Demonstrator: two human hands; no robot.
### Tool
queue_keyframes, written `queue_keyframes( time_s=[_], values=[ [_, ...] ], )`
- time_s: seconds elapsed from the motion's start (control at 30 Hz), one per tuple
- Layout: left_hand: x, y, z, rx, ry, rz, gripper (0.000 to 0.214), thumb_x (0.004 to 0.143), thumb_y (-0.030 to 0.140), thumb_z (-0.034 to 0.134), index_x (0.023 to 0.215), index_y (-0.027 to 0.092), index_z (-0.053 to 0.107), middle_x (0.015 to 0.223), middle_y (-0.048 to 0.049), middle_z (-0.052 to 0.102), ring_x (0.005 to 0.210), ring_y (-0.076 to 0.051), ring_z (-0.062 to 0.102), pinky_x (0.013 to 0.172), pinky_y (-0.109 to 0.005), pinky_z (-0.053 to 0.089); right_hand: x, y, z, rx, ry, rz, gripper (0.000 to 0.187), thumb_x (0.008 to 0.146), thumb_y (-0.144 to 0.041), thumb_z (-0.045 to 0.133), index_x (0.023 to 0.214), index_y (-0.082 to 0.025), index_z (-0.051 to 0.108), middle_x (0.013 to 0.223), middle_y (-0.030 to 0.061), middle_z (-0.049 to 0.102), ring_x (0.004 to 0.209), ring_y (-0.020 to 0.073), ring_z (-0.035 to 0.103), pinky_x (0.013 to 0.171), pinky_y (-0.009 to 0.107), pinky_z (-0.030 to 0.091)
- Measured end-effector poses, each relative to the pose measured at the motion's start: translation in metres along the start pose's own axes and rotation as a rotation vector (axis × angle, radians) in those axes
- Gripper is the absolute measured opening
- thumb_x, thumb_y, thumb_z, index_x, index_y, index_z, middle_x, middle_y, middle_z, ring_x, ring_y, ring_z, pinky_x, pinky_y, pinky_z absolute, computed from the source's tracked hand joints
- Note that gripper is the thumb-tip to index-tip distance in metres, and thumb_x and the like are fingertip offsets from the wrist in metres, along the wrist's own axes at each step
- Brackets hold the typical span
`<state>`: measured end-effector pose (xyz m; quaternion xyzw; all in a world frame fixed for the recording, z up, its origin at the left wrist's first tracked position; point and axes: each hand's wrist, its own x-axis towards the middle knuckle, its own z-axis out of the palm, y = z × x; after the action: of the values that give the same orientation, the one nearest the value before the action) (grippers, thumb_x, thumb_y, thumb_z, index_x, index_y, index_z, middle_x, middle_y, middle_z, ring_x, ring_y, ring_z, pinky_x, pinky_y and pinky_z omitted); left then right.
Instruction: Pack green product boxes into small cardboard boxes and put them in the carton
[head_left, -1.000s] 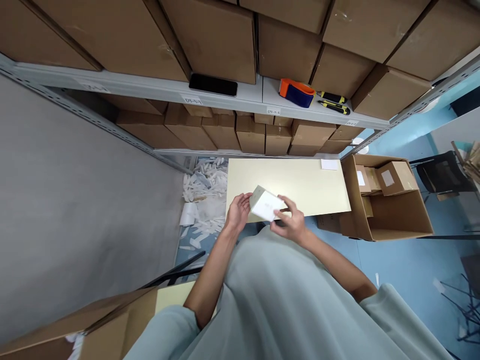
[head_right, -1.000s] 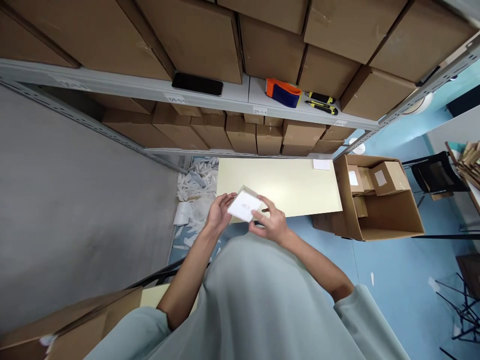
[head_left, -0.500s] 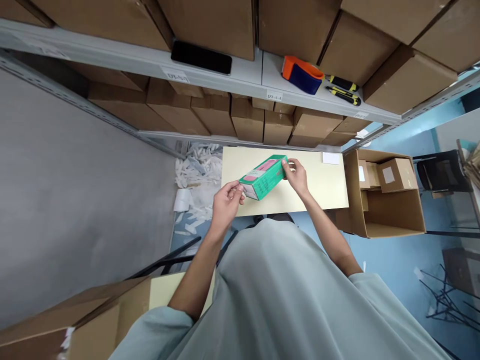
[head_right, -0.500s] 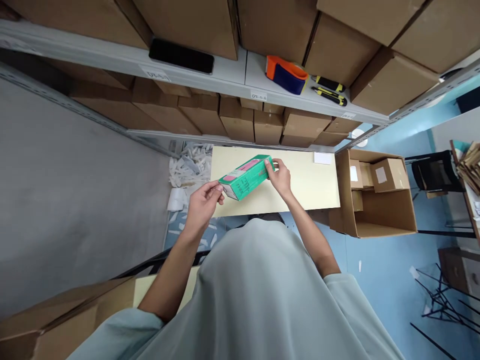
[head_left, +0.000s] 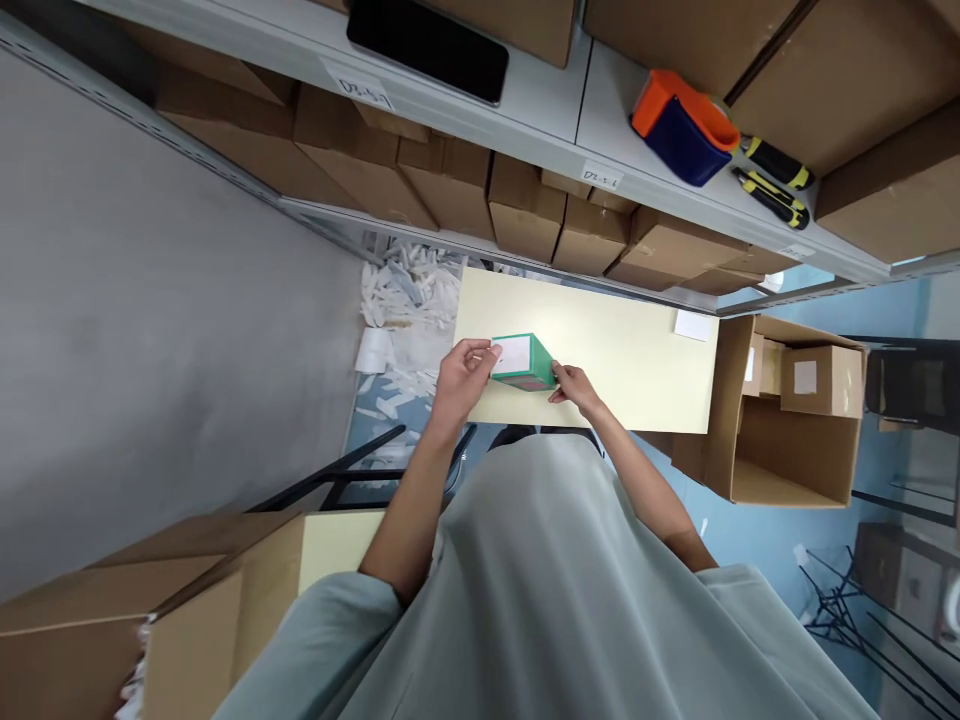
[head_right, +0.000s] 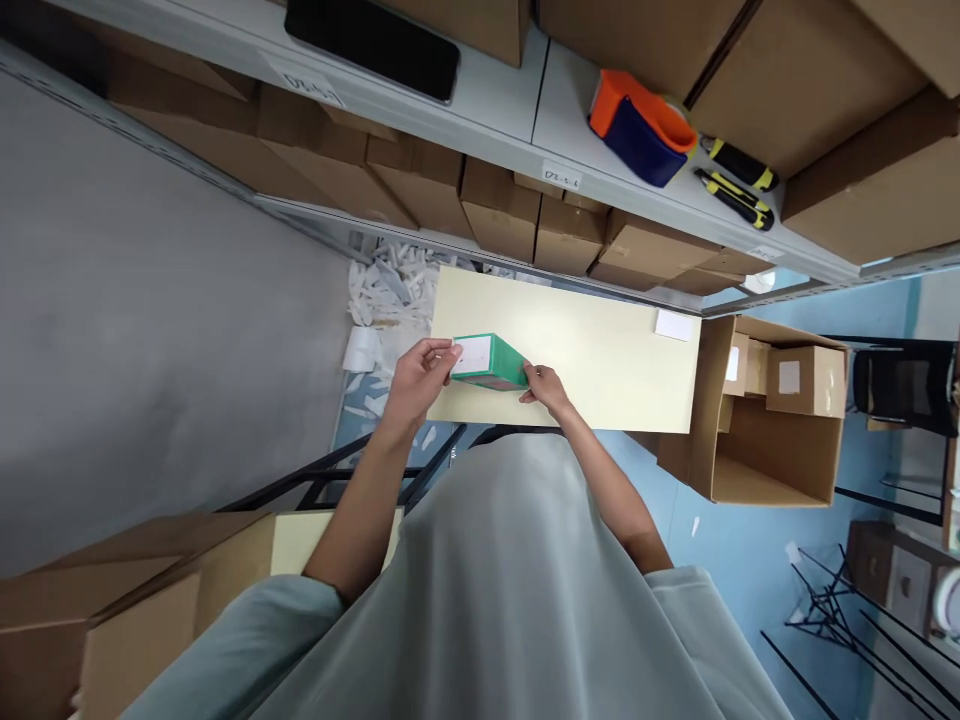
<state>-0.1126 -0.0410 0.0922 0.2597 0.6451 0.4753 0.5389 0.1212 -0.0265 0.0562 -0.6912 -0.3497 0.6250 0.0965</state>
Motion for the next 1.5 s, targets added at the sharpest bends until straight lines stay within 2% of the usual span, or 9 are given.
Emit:
queue_keyframes(
  time_s=[0.1, 0.2, 0.3, 0.4, 0.6, 0.77, 1.17, 1.37, 1.5],
  values=[
    [-0.003, -0.028, -0.014, 0.008, 0.119, 0.005, 0.05, 0.082, 0.06, 0.091, 0.11, 0.022, 0.074, 0.085, 0.0001, 0.072, 0.068, -0.013, 0.061, 0.063, -0.024, 0.049, 0.023, -0.024, -0.004, -0.199, 0.054, -0.069, 0.047, 0.117, -0.062, 0.058, 0.119, -0.017, 0.073, 0.09, 0.0064, 0.083, 0.074, 0.0216, 0.085, 0.086, 0.036, 0.07],
    [-0.002, -0.062, -0.025, -0.011, 0.22, -0.107, 0.056, 0.08, 0.066, 0.089, 0.112, 0.024, 0.069, 0.087, -0.0003, 0.074, 0.074, -0.016, 0.069, 0.069, -0.026, 0.054, 0.047, -0.058, -0.002, -0.474, 0.121, -0.23, 0.041, 0.115, -0.05, 0.063, 0.142, -0.02, 0.069, 0.124, 0.0129, 0.085, 0.109, 0.0289, 0.086, 0.108, 0.044, 0.066],
    [0.005, -0.092, -0.025, -0.134, 0.235, -0.314, 0.058, 0.074, 0.061, 0.092, 0.11, 0.025, 0.065, 0.09, -0.0009, 0.076, 0.083, -0.021, 0.078, 0.083, -0.034, 0.061, 0.074, -0.096, 0.015, -0.676, 0.127, -0.383, 0.055, 0.111, -0.043, 0.066, 0.16, -0.018, 0.06, 0.153, 0.0199, 0.072, 0.136, 0.0372, 0.075, 0.119, 0.051, 0.06],
    [0.019, -0.112, -0.017, -0.235, 0.238, -0.414, 0.055, 0.072, 0.053, 0.094, 0.107, 0.025, 0.063, 0.092, -0.0017, 0.076, 0.09, -0.023, 0.08, 0.097, -0.044, 0.063, 0.099, -0.13, 0.04, -0.797, 0.043, -0.48, 0.06, 0.112, -0.037, 0.061, 0.168, -0.015, 0.053, 0.166, 0.0222, 0.061, 0.139, 0.0401, 0.072, 0.122, 0.054, 0.058],
    [0.042, -0.121, -0.013, -0.294, 0.193, -0.434, 0.056, 0.07, 0.055, 0.099, 0.104, 0.024, 0.066, 0.101, -0.0077, 0.077, 0.097, -0.027, 0.081, 0.111, -0.054, 0.059, 0.117, -0.164, 0.075, -0.963, -0.056, -0.499, 0.053, 0.112, -0.029, 0.057, 0.163, -0.012, 0.057, 0.171, 0.022, 0.057, 0.144, 0.0372, 0.069, 0.124, 0.047, 0.055],
    [0.03, -0.112, -0.029, -0.34, 0.183, -0.355, 0.063, 0.065, 0.054, 0.105, 0.108, 0.023, 0.07, 0.106, -0.0108, 0.079, 0.1, -0.028, 0.079, 0.112, -0.055, 0.058, 0.082, -0.156, 0.073, -0.978, -0.022, -0.546, 0.045, 0.115, -0.03, 0.055, 0.156, -0.014, 0.064, 0.165, 0.0203, 0.065, 0.139, 0.0309, 0.074, 0.122, 0.042, 0.056],
    [-0.116, -0.094, -0.093, -0.422, 0.268, -0.056, 0.04, 0.062, 0.045, 0.101, 0.089, 0.022, 0.084, 0.098, -0.0129, 0.084, 0.103, -0.033, 0.079, 0.1, -0.046, 0.061, -0.067, -0.066, 0.061, -0.618, -0.113, -0.899, 0.048, 0.102, -0.058, 0.058, 0.129, -0.023, 0.078, 0.137, 0.0194, 0.083, 0.109, 0.036, 0.087, 0.091, 0.053, 0.074],
    [-0.212, -0.106, -0.128, -0.508, 0.536, 0.108, 0.043, 0.062, 0.054, 0.103, 0.084, 0.023, 0.082, 0.113, -0.0161, 0.087, 0.113, -0.039, 0.079, 0.11, -0.053, 0.058, -0.138, -0.05, 0.087, -0.652, -0.364, -0.986, 0.051, 0.1, -0.066, 0.062, 0.125, -0.026, 0.081, 0.134, 0.0198, 0.084, 0.115, 0.0384, 0.086, 0.093, 0.054, 0.075],
    [-0.298, -0.135, -0.118, -0.578, 0.809, 0.136, 0.05, 0.062, 0.062, 0.1, 0.085, 0.022, 0.079, 0.121, -0.0169, 0.087, 0.124, -0.041, 0.078, 0.116, -0.053, 0.055, -0.175, -0.021, 0.117, -0.64, -0.652, -1.008, 0.055, 0.101, -0.068, 0.067, 0.13, -0.023, 0.081, 0.137, 0.0198, 0.084, 0.119, 0.0371, 0.085, 0.099, 0.053, 0.073]
  ],
)
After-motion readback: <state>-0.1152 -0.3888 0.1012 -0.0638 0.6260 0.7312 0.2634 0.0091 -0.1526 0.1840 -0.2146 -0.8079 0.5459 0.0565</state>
